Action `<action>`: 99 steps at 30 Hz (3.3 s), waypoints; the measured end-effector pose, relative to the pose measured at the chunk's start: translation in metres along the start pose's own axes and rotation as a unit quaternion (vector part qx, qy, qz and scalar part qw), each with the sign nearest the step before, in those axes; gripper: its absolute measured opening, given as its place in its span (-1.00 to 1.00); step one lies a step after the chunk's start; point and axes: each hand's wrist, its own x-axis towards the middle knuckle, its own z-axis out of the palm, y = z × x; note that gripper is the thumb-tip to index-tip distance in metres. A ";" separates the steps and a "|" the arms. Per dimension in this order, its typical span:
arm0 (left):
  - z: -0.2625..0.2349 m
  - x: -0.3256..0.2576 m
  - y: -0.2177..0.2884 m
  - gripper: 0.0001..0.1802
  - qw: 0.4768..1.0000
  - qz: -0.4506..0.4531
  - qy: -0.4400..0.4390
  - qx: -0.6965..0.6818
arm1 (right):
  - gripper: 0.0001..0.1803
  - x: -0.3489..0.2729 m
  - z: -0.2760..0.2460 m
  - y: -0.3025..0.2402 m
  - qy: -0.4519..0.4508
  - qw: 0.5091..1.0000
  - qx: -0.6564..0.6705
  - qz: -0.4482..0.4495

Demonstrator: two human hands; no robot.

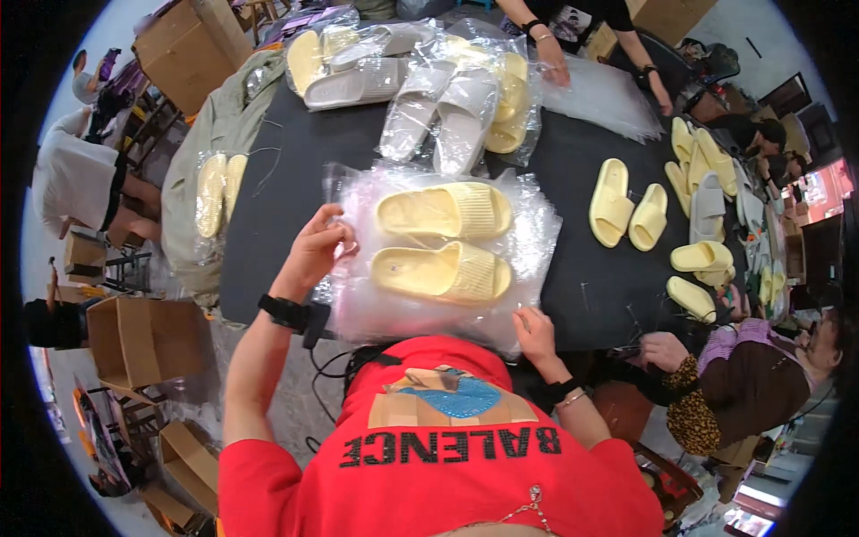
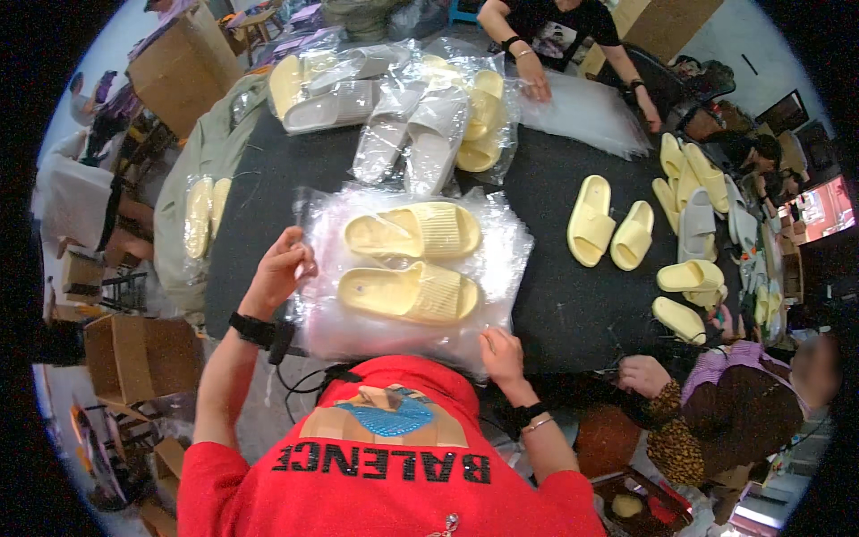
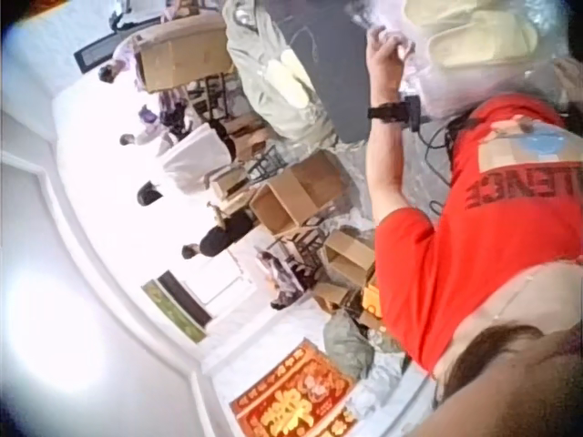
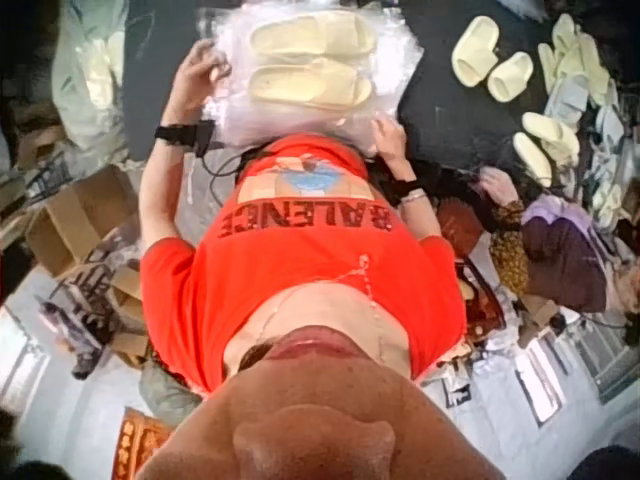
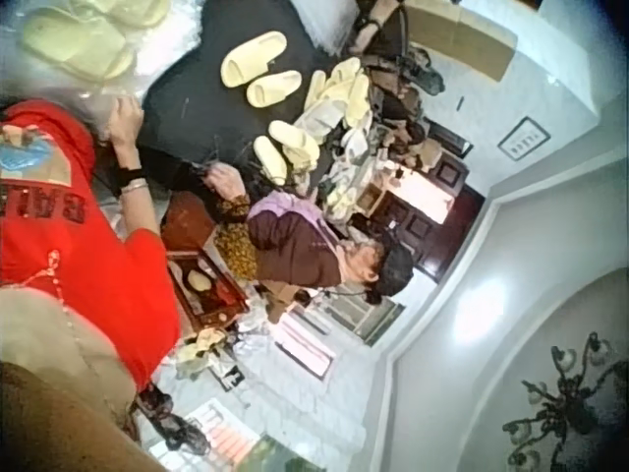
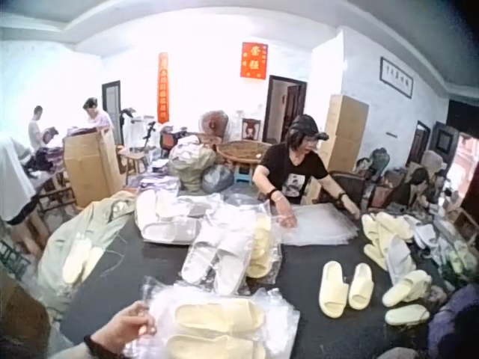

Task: The person is packing plastic slippers into clear plastic bags and organizing them on a table.

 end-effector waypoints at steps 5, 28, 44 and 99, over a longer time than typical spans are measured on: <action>-0.077 0.005 -0.054 -0.68 0.969 -0.138 0.094 0.185 | -0.76 0.019 0.006 -0.002 0.086 0.888 0.371 0.259; 0.022 0.024 -0.052 -0.50 0.670 -0.094 -0.256 0.690 | -0.58 0.026 0.039 0.014 -0.075 0.880 0.388 0.263; 0.039 0.107 -0.125 -0.63 0.511 0.261 -0.156 0.804 | -0.72 0.022 0.053 0.006 -0.013 0.851 0.443 0.280; 0.059 0.139 -0.140 -0.82 0.483 0.227 -0.066 0.843 | -0.68 -0.037 0.028 0.018 -0.024 0.961 0.182 0.207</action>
